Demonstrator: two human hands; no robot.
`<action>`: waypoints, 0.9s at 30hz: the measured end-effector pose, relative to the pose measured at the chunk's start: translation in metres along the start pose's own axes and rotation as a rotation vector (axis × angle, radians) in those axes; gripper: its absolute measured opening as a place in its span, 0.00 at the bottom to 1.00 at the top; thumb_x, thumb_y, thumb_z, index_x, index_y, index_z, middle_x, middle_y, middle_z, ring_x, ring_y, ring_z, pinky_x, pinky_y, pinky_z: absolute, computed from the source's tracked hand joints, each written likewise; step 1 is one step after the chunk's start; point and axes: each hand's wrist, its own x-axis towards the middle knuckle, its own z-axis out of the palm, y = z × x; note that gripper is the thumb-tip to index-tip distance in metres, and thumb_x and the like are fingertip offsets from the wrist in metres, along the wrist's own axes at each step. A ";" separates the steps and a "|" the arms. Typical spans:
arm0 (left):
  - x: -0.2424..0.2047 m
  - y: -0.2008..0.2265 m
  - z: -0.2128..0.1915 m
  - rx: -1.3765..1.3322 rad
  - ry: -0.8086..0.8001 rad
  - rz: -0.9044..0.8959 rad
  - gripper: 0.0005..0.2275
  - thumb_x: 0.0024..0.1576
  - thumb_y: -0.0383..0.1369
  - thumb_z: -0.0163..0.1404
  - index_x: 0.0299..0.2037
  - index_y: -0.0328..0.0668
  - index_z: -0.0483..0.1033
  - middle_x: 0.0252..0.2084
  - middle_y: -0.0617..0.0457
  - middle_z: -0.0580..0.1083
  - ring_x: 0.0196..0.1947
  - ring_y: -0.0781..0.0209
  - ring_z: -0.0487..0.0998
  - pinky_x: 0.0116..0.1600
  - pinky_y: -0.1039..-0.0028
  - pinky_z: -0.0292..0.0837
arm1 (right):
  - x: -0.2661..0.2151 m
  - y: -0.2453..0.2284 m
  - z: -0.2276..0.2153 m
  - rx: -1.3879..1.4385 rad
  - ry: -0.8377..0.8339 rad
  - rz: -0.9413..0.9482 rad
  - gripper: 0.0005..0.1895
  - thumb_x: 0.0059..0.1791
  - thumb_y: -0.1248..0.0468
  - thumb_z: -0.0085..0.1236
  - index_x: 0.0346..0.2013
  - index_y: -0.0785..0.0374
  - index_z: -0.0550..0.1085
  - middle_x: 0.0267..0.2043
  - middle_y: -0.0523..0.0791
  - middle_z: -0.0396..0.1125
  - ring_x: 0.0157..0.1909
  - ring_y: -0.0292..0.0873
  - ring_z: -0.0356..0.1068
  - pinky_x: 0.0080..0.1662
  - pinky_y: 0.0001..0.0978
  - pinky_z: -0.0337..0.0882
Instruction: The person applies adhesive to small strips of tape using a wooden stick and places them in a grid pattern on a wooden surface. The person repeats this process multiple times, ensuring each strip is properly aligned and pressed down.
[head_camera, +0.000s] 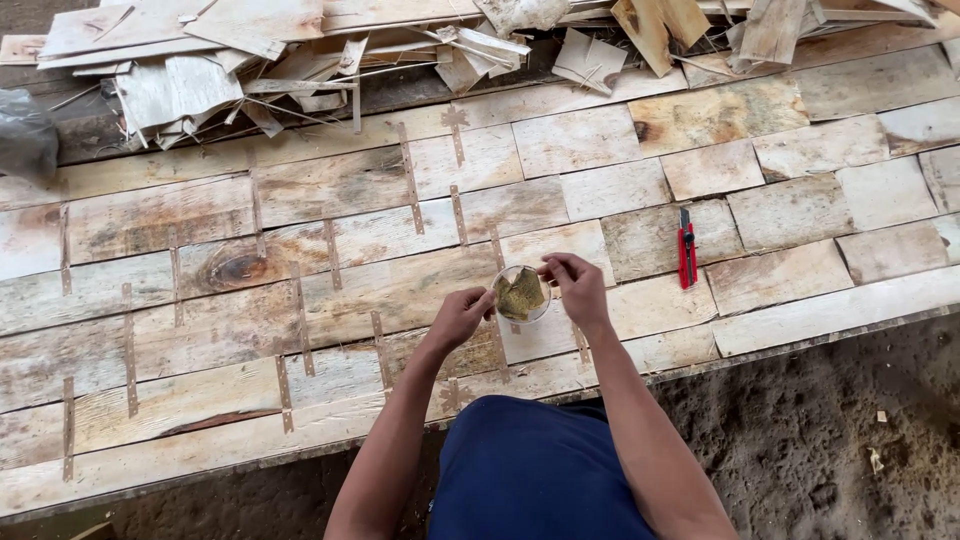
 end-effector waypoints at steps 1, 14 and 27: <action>0.005 0.000 0.003 -0.001 -0.003 0.001 0.16 0.65 0.40 0.46 0.26 0.46 0.78 0.23 0.48 0.77 0.25 0.56 0.71 0.38 0.67 0.68 | -0.001 -0.003 0.001 -0.001 0.003 0.000 0.06 0.55 0.63 0.59 0.42 0.59 0.81 0.33 0.48 0.77 0.35 0.39 0.76 0.41 0.29 0.77; 0.031 -0.005 0.034 -0.080 0.047 -0.021 0.10 0.59 0.37 0.43 0.34 0.47 0.78 0.21 0.44 0.71 0.29 0.53 0.73 0.43 0.62 0.71 | -0.007 0.046 0.029 0.124 -0.354 0.575 0.36 0.57 0.37 0.41 0.51 0.68 0.76 0.45 0.53 0.75 0.44 0.48 0.78 0.45 0.38 0.80; 0.024 -0.023 0.050 -0.047 -0.022 0.006 0.11 0.64 0.36 0.41 0.35 0.47 0.77 0.16 0.49 0.72 0.24 0.52 0.76 0.40 0.63 0.72 | -0.004 0.021 0.030 0.316 -0.095 0.332 0.15 0.56 0.59 0.55 0.51 0.67 0.79 0.47 0.49 0.77 0.48 0.42 0.78 0.52 0.33 0.76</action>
